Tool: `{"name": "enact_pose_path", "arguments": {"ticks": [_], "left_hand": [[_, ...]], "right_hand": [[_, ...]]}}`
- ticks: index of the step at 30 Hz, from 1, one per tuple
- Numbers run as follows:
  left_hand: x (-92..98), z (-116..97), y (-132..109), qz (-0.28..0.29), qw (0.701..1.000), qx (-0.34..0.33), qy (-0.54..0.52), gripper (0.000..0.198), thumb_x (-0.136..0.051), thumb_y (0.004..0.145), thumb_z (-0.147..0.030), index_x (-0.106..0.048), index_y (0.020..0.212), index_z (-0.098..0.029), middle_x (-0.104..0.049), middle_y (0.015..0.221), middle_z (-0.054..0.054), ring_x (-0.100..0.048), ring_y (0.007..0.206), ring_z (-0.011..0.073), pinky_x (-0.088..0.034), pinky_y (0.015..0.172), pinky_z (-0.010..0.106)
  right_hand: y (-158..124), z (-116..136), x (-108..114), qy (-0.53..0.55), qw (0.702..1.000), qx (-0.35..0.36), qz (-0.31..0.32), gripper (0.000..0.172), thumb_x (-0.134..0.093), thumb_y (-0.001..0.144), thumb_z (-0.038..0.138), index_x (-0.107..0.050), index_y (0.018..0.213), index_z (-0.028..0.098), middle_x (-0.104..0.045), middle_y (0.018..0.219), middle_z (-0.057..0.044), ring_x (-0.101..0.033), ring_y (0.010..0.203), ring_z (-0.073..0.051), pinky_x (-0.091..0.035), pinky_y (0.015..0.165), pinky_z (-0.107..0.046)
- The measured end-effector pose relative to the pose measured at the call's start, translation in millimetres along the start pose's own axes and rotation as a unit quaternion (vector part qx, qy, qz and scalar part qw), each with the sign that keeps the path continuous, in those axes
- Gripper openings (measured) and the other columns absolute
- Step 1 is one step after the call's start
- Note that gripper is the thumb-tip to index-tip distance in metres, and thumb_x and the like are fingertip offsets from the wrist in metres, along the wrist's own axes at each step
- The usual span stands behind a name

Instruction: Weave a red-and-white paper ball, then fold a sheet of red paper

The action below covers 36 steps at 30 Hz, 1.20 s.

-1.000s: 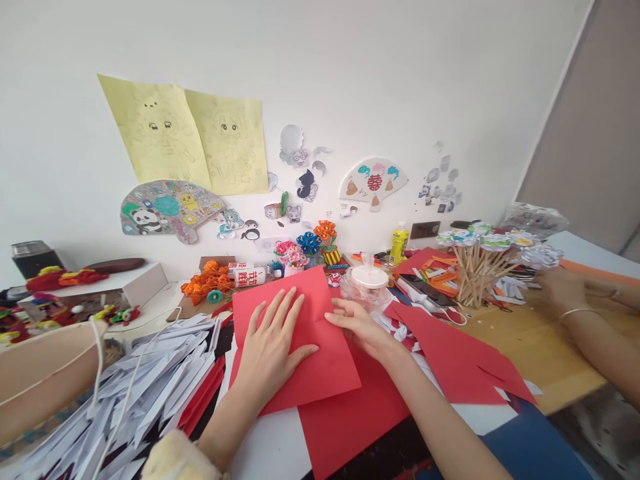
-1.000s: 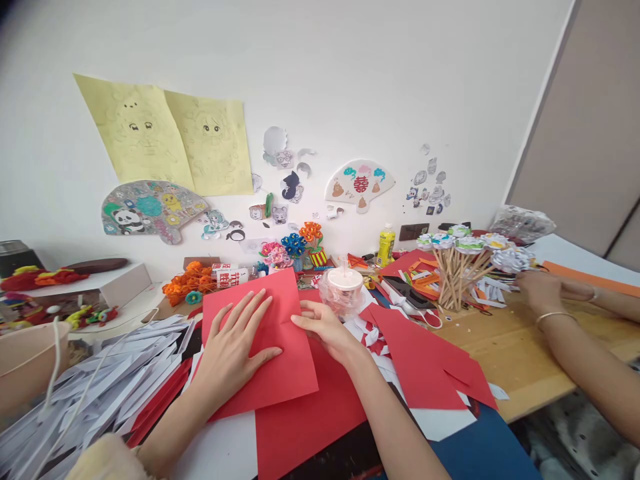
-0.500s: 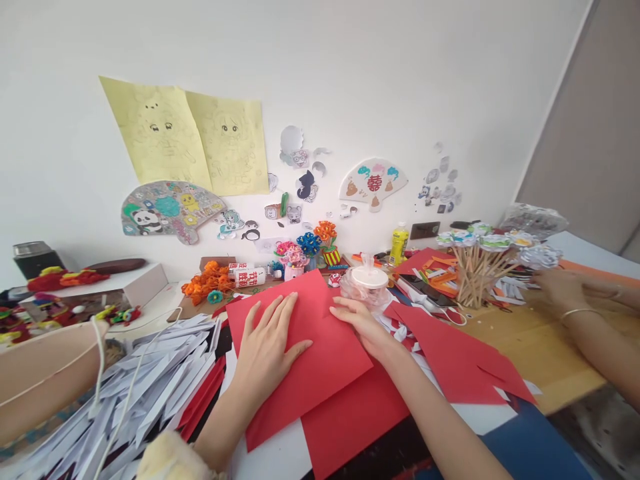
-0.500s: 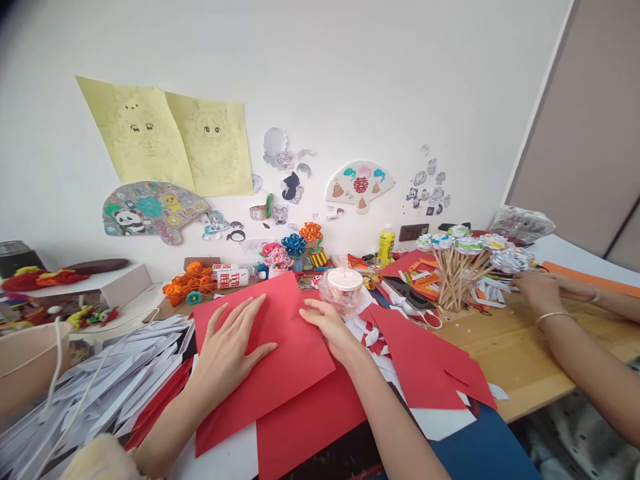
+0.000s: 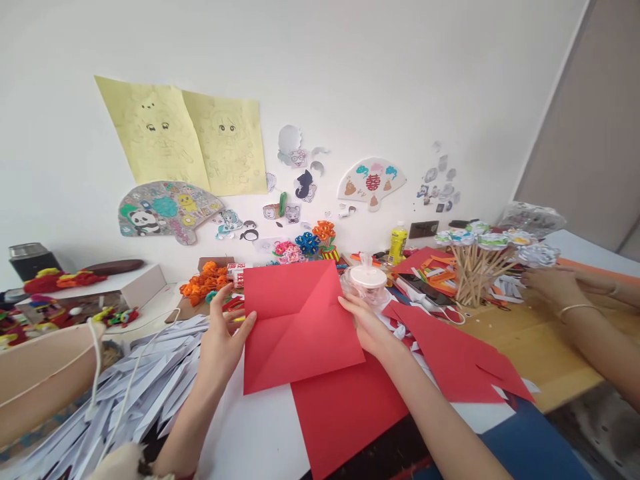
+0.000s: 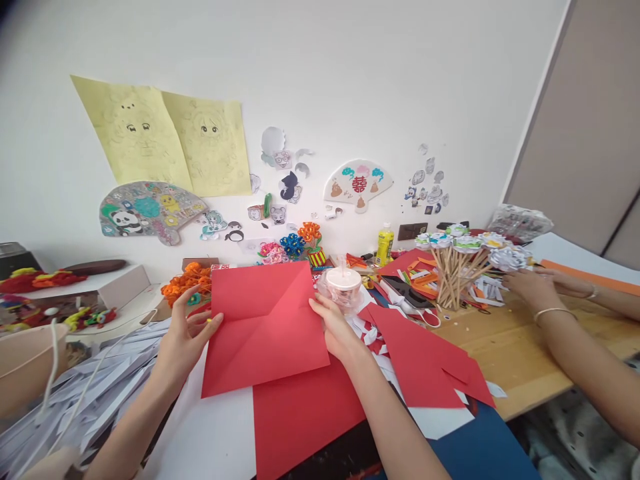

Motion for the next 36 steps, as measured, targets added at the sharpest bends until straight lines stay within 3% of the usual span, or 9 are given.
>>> {"name": "enact_pose_path", "arguments": {"ticks": [2,4,9,12,15,19,26,30,36], "left_hand": [[-3.3,-1,-1,0.04,0.991,0.025,-0.127,0.072,-0.064,0.074,-0.051,-0.029,0.134,-0.031,-0.067,0.093,0.004,-0.071,0.078,0.0257,-0.057,0.067,0.04],[-6.7,-4,-4,0.054,0.983,0.029,-0.174,0.065,-0.066,0.072,-0.049,-0.033,0.125,-0.031,-0.066,0.092,0.002,-0.07,0.07,0.0227,-0.057,0.059,0.035],[-3.3,-8,-8,-0.015,0.998,0.026,-0.059,0.037,-0.058,0.077,-0.046,-0.038,0.101,-0.027,-0.065,0.086,0.001,-0.065,0.059,0.0161,-0.05,0.052,0.026],[-7.3,-7,-8,0.035,0.991,0.051,-0.119,0.041,-0.064,0.073,-0.05,-0.039,0.094,-0.026,-0.066,0.084,0.0,-0.067,0.064,0.018,-0.051,0.053,0.027],[-11.5,-5,-9,0.092,0.969,0.091,-0.209,0.052,-0.073,0.063,-0.054,-0.046,0.097,-0.025,-0.067,0.097,0.004,-0.07,0.071,0.0218,-0.055,0.053,0.03],[-9.0,-2,-7,0.118,0.961,0.101,-0.23,0.061,-0.078,0.058,-0.055,-0.057,0.105,-0.021,-0.069,0.101,0.009,-0.071,0.083,0.0276,-0.06,0.062,0.036],[-8.1,3,-2,0.142,0.963,0.074,-0.216,0.069,-0.082,0.059,-0.047,-0.057,0.117,-0.019,-0.069,0.108,0.012,-0.068,0.096,0.0301,-0.06,0.076,0.04],[-6.0,3,0,0.15,0.966,0.043,-0.208,0.072,-0.08,0.061,-0.046,-0.055,0.122,-0.019,-0.068,0.111,0.013,-0.068,0.096,0.0308,-0.059,0.079,0.043],[0.6,-8,-4,0.098,0.977,0.014,-0.187,0.066,-0.078,0.061,-0.048,-0.062,0.118,-0.02,-0.068,0.112,0.013,-0.066,0.101,0.0316,-0.058,0.078,0.039]], "right_hand": [[0,1,1,-0.002,1.0,0.007,0.0,0.049,-0.077,0.065,0.041,-0.061,0.108,0.024,-0.067,0.117,-0.008,-0.063,0.107,-0.029,-0.052,0.083,-0.041],[1,2,2,-0.005,1.0,0.017,-0.001,0.05,-0.078,0.064,0.041,-0.059,0.108,0.026,-0.066,0.118,-0.007,-0.063,0.107,-0.029,-0.051,0.084,-0.041],[2,2,3,-0.012,0.998,0.055,-0.015,0.051,-0.08,0.061,0.039,-0.052,0.103,0.029,-0.064,0.117,-0.002,-0.062,0.106,-0.024,-0.049,0.088,-0.036],[2,3,4,-0.023,0.997,0.072,-0.02,0.054,-0.08,0.06,0.04,-0.049,0.103,0.029,-0.064,0.112,-0.002,-0.062,0.103,-0.023,-0.048,0.087,-0.035],[1,5,4,-0.042,0.997,0.069,-0.017,0.055,-0.079,0.062,0.043,-0.049,0.106,0.03,-0.066,0.101,-0.002,-0.064,0.093,-0.024,-0.05,0.079,-0.036],[-2,8,4,-0.081,0.995,0.06,-0.011,0.044,-0.077,0.064,0.047,-0.058,0.1,0.028,-0.067,0.094,-0.002,-0.064,0.09,-0.026,-0.05,0.074,-0.036],[-2,9,-2,-0.137,0.985,0.105,0.016,0.052,-0.084,0.059,0.039,-0.068,0.107,0.026,-0.061,0.125,-0.005,-0.043,0.129,-0.029,-0.038,0.102,-0.039],[-3,8,-1,-0.139,0.985,0.087,0.049,0.067,-0.082,0.062,0.04,-0.058,0.125,0.034,-0.061,0.127,-0.004,-0.05,0.122,-0.03,-0.045,0.094,-0.043],[-3,13,5,-0.172,0.979,0.11,0.007,0.059,-0.082,0.062,0.042,-0.065,0.117,0.031,-0.059,0.129,-0.006,-0.042,0.128,-0.032,-0.042,0.097,-0.043]]}}
Point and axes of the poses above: each hand's wrist, its own y-axis towards the middle knuckle, its own x-axis out of the back of the hand, z = x × y, the point moved 4 cm from there along y, towards the middle knuckle
